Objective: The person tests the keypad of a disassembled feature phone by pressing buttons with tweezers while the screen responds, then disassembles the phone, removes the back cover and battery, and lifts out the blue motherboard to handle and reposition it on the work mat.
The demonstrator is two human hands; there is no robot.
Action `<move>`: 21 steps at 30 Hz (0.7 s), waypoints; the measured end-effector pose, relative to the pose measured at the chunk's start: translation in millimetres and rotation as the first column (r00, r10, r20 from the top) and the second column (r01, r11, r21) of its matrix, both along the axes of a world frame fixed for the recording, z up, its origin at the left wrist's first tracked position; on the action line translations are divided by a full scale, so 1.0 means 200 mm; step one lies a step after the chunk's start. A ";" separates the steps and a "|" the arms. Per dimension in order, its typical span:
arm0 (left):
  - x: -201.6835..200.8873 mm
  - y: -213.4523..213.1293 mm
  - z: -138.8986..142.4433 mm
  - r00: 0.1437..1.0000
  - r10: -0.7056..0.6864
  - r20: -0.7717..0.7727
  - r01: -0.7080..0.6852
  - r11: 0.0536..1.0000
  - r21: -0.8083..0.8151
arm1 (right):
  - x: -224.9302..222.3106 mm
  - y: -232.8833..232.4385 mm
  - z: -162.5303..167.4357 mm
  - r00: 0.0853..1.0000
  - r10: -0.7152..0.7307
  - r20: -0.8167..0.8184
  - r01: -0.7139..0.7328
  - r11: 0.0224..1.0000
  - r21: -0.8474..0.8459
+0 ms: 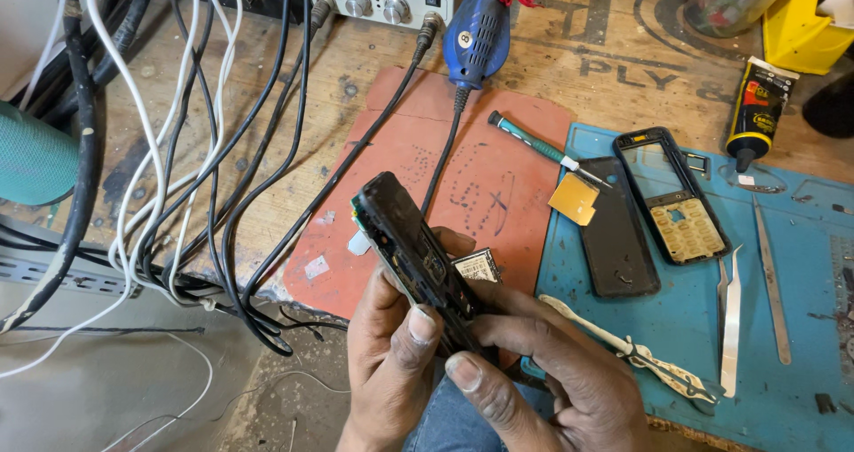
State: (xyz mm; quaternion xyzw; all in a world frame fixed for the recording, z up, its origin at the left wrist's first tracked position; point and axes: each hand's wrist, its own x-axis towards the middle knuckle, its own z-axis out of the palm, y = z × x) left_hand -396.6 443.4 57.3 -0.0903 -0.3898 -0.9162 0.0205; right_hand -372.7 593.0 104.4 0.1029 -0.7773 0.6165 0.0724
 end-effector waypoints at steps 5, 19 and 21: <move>0.00 -0.02 0.07 0.998 -0.038 0.045 0.037 0.999 0.011 | 0.03 0.00 -0.06 0.997 0.074 0.016 -0.064 0.936 -0.345; 0.00 -0.05 0.07 0.980 0.128 0.152 -0.123 0.991 -0.045 | -0.06 0.03 -0.01 0.936 -0.351 -0.015 0.351 0.936 -0.010; -0.01 -0.07 0.07 0.972 0.165 0.166 -0.154 0.985 -0.074 | -0.11 0.02 0.01 0.880 -0.322 -0.348 0.450 0.799 0.398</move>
